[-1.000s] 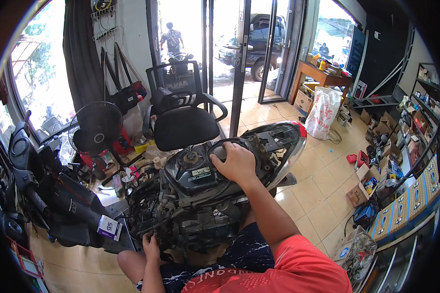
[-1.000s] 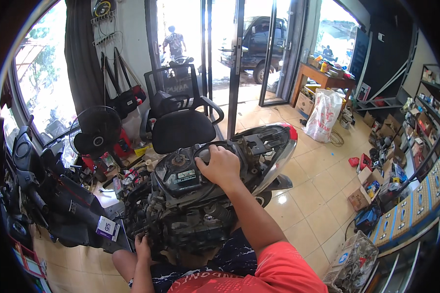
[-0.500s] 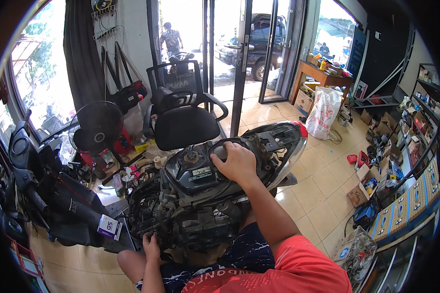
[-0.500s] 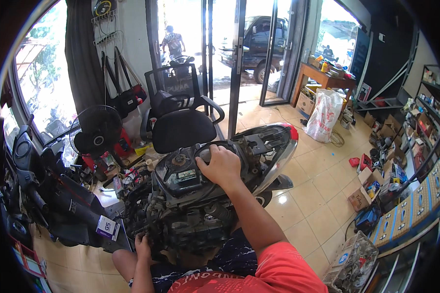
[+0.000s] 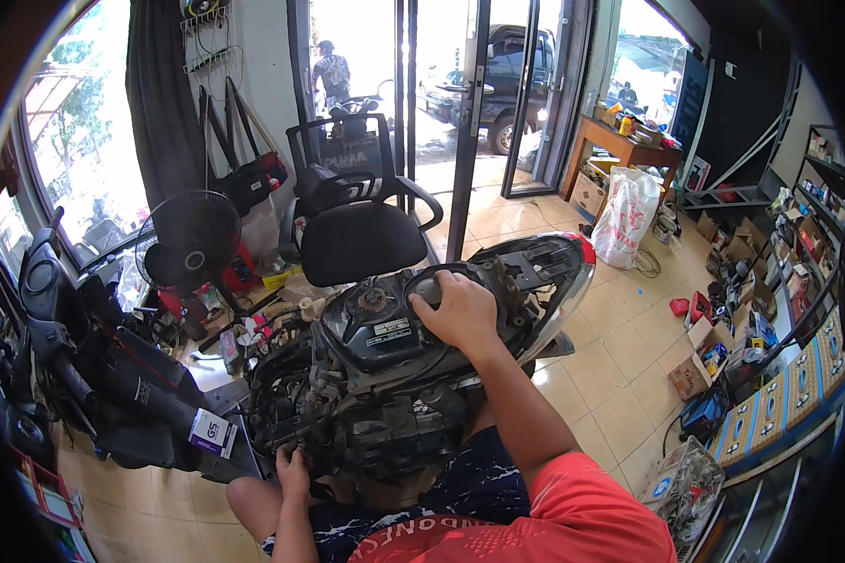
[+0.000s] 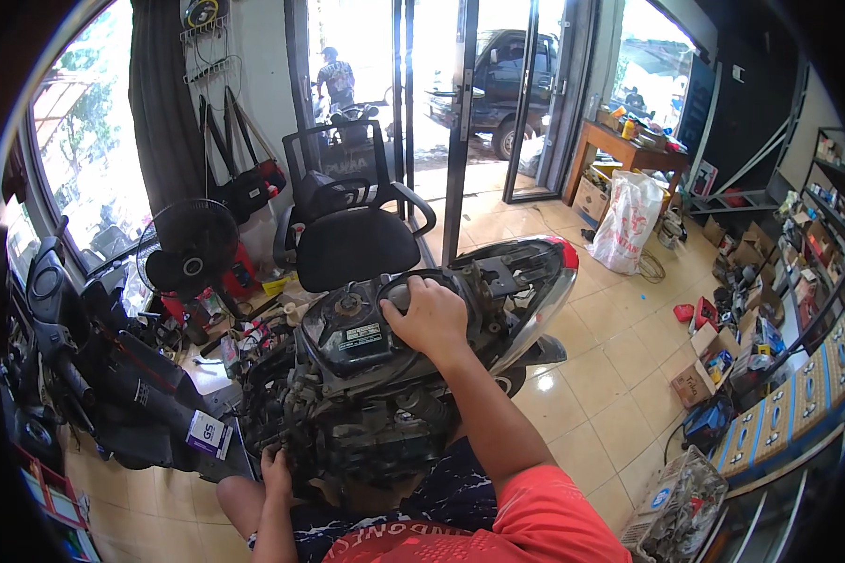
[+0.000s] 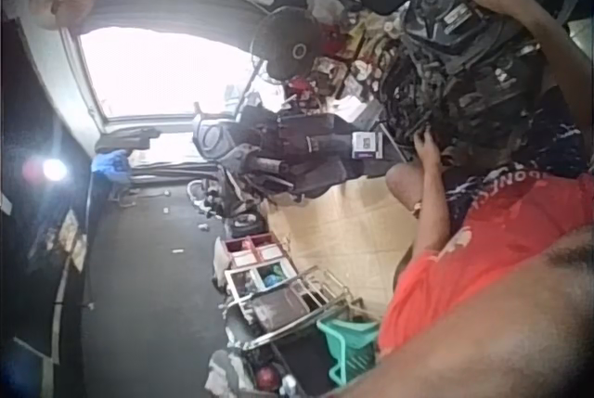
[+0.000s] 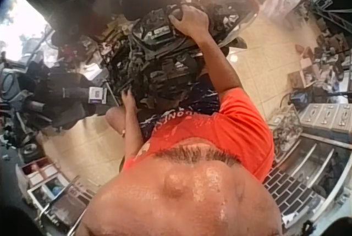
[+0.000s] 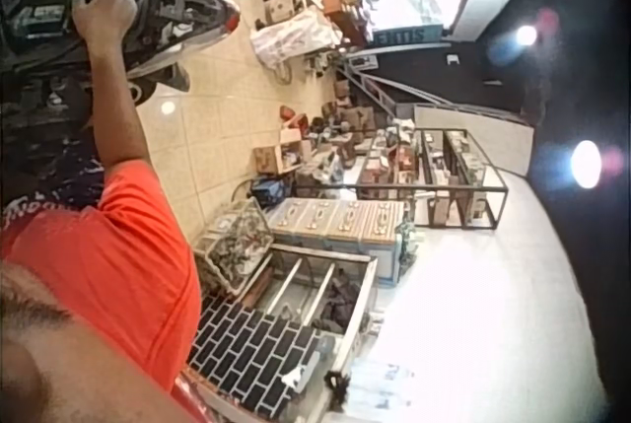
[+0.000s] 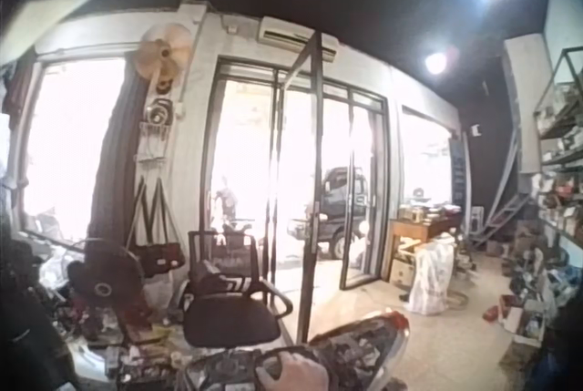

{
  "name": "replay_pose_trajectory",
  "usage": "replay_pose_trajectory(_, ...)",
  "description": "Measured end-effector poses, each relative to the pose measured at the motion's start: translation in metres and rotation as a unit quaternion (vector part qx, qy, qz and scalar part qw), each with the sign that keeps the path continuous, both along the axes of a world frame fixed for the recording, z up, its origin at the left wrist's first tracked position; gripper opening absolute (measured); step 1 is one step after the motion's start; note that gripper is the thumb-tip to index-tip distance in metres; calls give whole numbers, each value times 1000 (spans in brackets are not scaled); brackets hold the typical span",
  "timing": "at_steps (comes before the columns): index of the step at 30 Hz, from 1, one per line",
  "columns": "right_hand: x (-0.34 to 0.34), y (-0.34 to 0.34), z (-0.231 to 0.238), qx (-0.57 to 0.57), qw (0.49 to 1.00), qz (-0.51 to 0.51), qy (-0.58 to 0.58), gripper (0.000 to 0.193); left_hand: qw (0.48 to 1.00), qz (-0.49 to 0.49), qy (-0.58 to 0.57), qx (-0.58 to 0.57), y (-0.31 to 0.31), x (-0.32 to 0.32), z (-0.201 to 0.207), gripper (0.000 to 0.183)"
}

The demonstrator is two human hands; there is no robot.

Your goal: The person removes the gas cap, detaches the fuel tank from the scooter frame, and connects wires on the scooter by hand.

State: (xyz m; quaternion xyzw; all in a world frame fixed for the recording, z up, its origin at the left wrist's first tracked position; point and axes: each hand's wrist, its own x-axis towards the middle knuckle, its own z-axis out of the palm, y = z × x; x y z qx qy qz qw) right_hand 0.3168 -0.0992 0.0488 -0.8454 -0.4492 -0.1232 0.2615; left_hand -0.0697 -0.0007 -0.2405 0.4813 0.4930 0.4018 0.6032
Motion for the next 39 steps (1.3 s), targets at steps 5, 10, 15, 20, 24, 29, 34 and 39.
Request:
replay_pose_trajectory(5, 0, 1, -1, 3, 1000, -2, -5, 55, 1000, 0, 4, -1, 0, 1, 0, 17)
replay_pose_trajectory(10, -1, 1, 0, 3, 1000, -2, -3, 54, 1000, -4, -1, -1, 0, 1, 2, 16)
replay_pose_trajectory(15, 0, 2, -3, 9, 1000, -1, -7, 54, 1000, -6, -7, -10, 1, 1, 4, 16)
replay_pose_trajectory(20, -1, 1, 0, 2, 1000, -6, -1, 54, 1000, -4, -9, -12, -1, 2, 6, 16)
replay_pose_trajectory(24, -2, 1, 1, 1, 1000, -3, 1, 56, 1000, -2, -5, -3, -1, 1, 2, 16)
replay_pose_trajectory(29, -1, 0, 0, 1, 1000, -3, 3, 56, 1000, 1, 1, -1, -1, 3, 4, 16)
replay_pose_trajectory(34, -1, 0, 0, 3, 1000, -4, 2, 56, 1000, 4, -5, -17, -3, 2, 5, 17)
replay_pose_trajectory(39, -1, 2, -4, 23, 1000, 4, -12, 52, 1000, 8, 5, -8, -5, 4, 11, 18)
